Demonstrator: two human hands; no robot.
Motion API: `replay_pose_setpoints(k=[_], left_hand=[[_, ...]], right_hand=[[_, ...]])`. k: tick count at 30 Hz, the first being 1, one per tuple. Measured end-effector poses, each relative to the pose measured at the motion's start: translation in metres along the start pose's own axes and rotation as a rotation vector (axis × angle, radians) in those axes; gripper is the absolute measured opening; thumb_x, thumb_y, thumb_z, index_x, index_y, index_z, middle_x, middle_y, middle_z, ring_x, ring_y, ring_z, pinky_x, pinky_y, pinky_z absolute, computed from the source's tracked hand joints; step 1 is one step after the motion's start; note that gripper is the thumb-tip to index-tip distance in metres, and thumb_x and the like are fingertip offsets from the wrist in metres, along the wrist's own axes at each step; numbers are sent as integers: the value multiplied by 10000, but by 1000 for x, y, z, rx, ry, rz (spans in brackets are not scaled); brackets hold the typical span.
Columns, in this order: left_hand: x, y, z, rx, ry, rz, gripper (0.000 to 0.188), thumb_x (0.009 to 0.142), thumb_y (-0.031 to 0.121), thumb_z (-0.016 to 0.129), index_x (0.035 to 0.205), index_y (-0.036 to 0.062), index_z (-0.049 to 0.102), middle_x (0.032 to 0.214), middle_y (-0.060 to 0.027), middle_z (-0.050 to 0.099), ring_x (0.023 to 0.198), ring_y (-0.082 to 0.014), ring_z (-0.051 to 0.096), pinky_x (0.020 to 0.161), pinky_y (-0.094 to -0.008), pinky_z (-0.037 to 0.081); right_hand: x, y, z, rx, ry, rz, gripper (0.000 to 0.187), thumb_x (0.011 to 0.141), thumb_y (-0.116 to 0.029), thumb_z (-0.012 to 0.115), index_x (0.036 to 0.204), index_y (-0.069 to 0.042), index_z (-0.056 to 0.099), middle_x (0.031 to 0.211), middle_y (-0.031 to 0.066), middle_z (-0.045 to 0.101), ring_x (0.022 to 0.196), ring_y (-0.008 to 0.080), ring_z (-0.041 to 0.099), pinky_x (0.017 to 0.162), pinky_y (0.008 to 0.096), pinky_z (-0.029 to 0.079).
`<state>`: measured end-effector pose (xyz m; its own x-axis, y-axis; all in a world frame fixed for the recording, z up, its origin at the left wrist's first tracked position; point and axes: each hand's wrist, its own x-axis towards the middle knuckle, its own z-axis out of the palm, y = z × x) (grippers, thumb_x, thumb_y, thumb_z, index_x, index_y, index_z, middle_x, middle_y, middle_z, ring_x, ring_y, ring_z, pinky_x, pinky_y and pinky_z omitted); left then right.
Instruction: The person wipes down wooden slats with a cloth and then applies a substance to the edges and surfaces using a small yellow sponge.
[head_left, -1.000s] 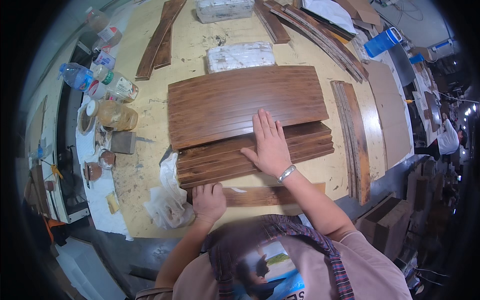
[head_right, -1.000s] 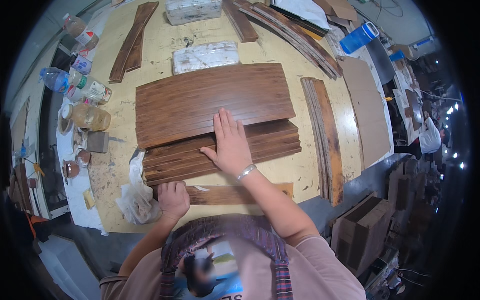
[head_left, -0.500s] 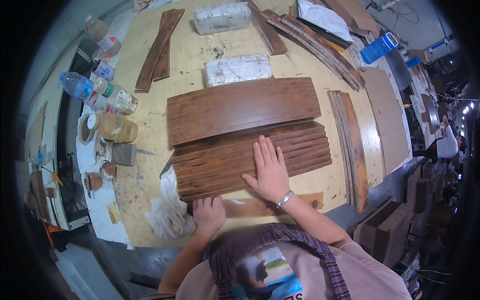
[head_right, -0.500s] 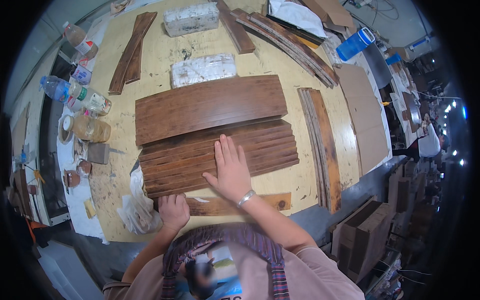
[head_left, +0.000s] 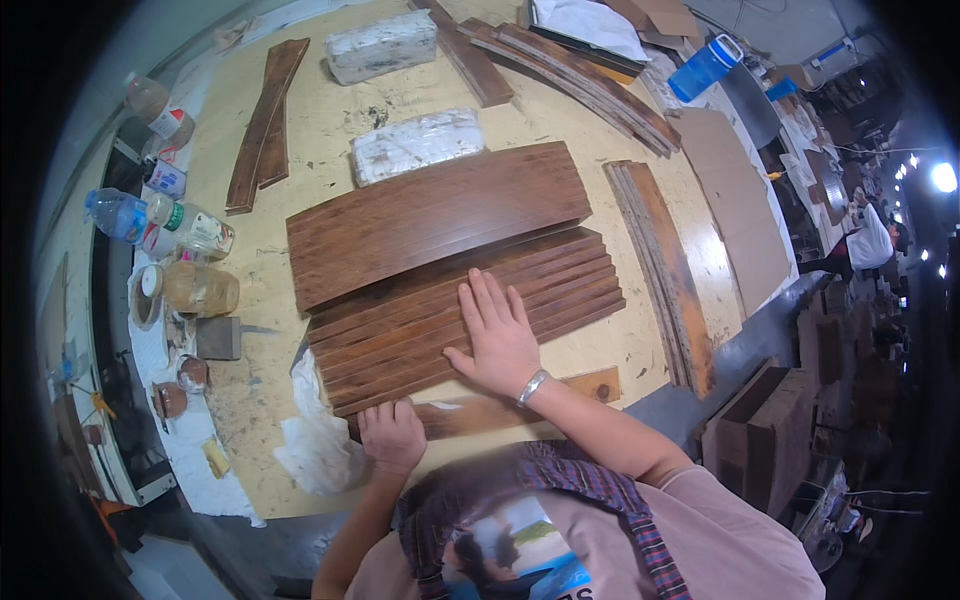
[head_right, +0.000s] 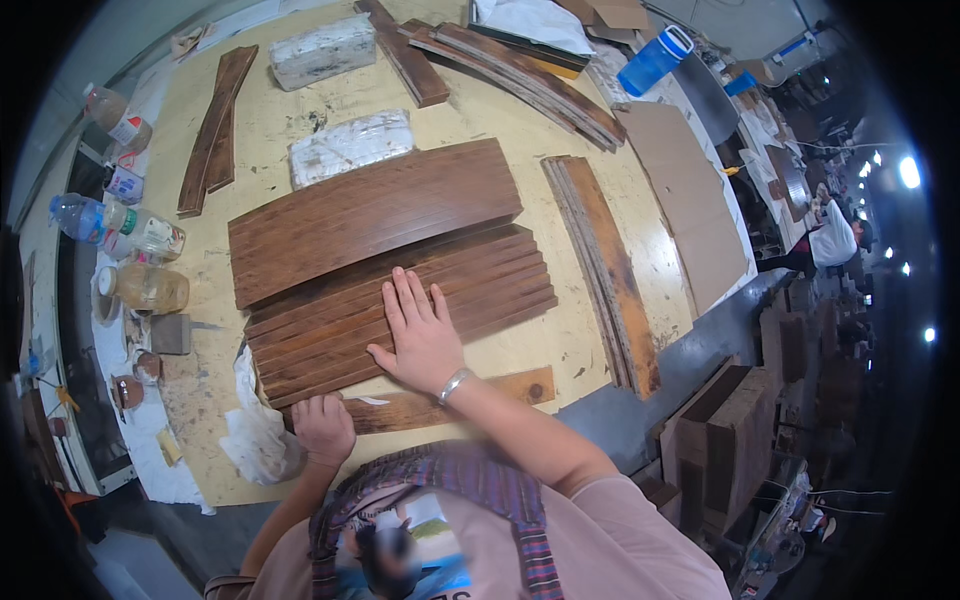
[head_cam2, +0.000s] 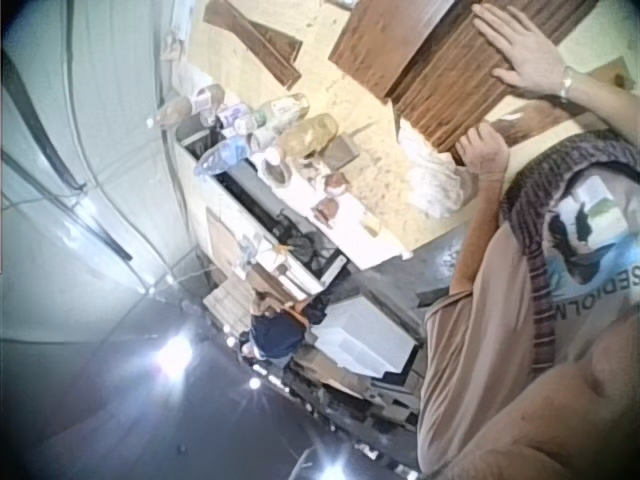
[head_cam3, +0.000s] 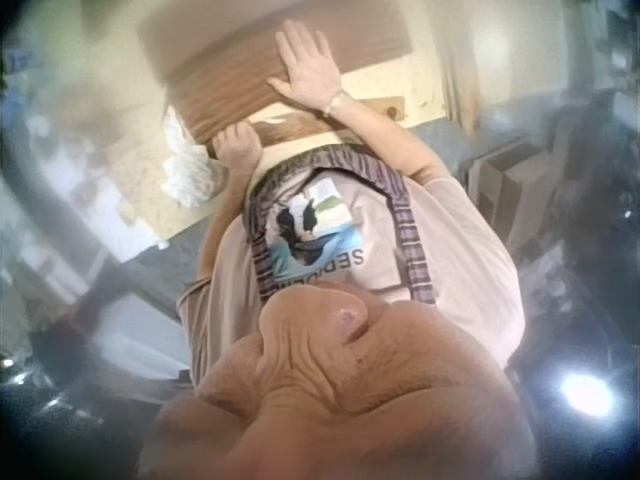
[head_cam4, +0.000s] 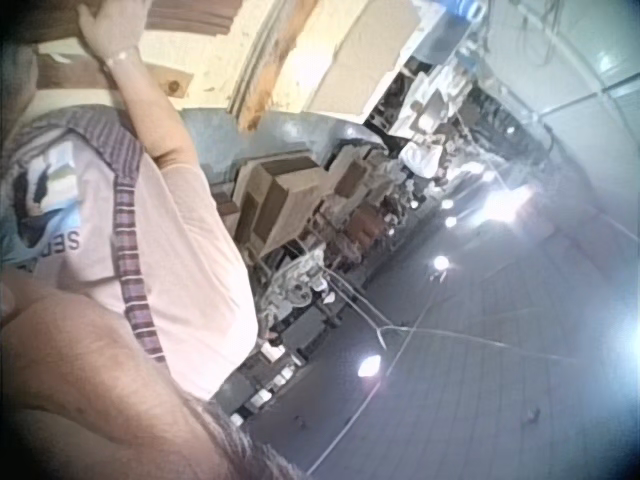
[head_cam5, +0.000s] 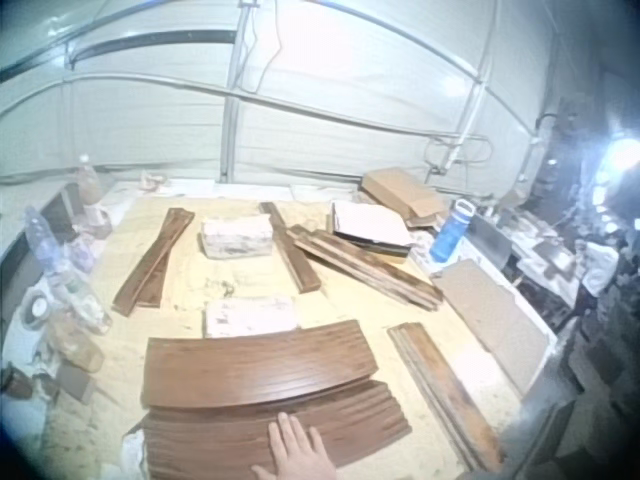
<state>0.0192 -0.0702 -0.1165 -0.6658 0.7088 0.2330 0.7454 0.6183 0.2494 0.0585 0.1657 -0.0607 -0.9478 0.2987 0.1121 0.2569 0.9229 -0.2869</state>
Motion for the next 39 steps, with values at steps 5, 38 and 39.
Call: replay_pose_setpoints(k=[5,38,39], left_hand=[[1,0,-5,-21,29,21,84,821,144,607,887,92,605,850,-113,554,825,-339,528,789,-461,408],[21,20,15,113,270,82,122,827,187,583,881,79,597,818,-171,541,781,-389,530,697,-505,418],[23,23,16,110,283,89,121,827,188,582,875,77,596,816,-171,541,780,-388,530,695,-506,417]], right_hand=[[-2,-1,3,-10,27,-15,894,810,-468,664,1476,30,335,1576,232,262,1449,360,282,1162,527,239],[-8,13,20,232,25,-45,921,872,-478,572,1479,128,235,1597,284,137,1505,367,127,1215,523,103],[-9,13,19,239,25,-42,921,872,-480,570,1477,131,239,1599,282,137,1506,364,126,1214,525,101]])
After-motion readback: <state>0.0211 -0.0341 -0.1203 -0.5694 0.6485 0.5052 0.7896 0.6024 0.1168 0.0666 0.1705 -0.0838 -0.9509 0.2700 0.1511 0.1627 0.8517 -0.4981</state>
